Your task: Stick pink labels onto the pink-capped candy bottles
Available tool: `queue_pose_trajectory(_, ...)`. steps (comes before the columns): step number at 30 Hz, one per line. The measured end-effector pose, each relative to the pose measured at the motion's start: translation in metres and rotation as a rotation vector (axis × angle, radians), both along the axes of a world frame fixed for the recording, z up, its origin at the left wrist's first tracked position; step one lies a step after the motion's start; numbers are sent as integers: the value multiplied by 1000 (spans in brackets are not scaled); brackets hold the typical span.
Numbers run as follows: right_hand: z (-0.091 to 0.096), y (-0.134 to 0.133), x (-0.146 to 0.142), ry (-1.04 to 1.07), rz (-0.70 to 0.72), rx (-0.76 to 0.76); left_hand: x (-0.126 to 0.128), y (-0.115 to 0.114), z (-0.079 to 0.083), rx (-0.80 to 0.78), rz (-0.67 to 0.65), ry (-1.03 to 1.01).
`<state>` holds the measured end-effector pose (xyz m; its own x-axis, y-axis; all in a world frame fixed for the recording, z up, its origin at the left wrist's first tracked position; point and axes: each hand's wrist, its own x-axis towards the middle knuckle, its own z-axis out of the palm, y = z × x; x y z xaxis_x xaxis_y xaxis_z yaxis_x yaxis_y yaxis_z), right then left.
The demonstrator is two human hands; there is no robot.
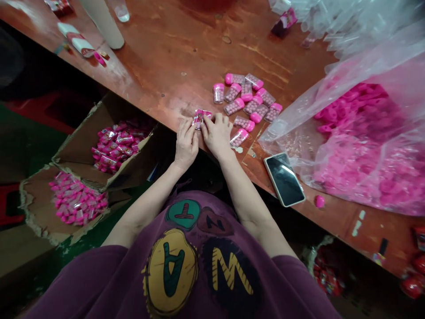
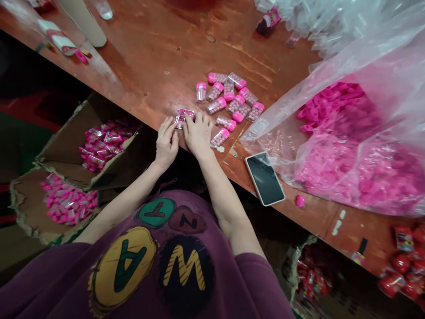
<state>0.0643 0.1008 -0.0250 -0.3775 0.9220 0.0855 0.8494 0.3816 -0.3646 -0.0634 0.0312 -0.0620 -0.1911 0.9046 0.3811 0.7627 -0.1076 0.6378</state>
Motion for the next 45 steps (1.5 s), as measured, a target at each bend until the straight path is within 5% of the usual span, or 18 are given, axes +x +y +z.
queue_pose_trajectory(5, -12, 0, -4, 104, -80, 33, -1, -26, 10, 61, 90, -84)
queue_pose_trajectory(10, -17, 1, -6, 122, -131, 29, -3, -20, 25, 103, 156, -368)
queue_pose_trajectory(16, -7, -14, 10, 137, -28, 192, -3, 5, 52, -258, 104, -1077)
queue_pose_trajectory(21, -3, -41, 18, 537, -28, -2, 6, 7, 66, -397, 21, -1323)
queue_pose_trajectory(27, -10, -54, 26, 883, -217, -250, 27, 4, 56, -432, 87, -1353)
queue_pose_trajectory(30, -9, -57, 34, 806, -255, -293, 24, 5, 49, -471, 91, -1303)
queue_pose_trajectory(35, 5, -53, 37, 257, -232, -251, -1, 3, 48, -327, 250, -1168)
queue_pose_trajectory(38, 16, -54, 37, 40, -249, -244, -4, -4, 56, -374, 253, -1247)
queue_pose_trajectory(42, 24, -64, 41, 437, -265, -220, 16, -12, 66, -491, 153, -1394)
queue_pose_trajectory(45, 19, -75, 41, 944, -202, -415, 38, -17, 66, -523, 101, -1468)
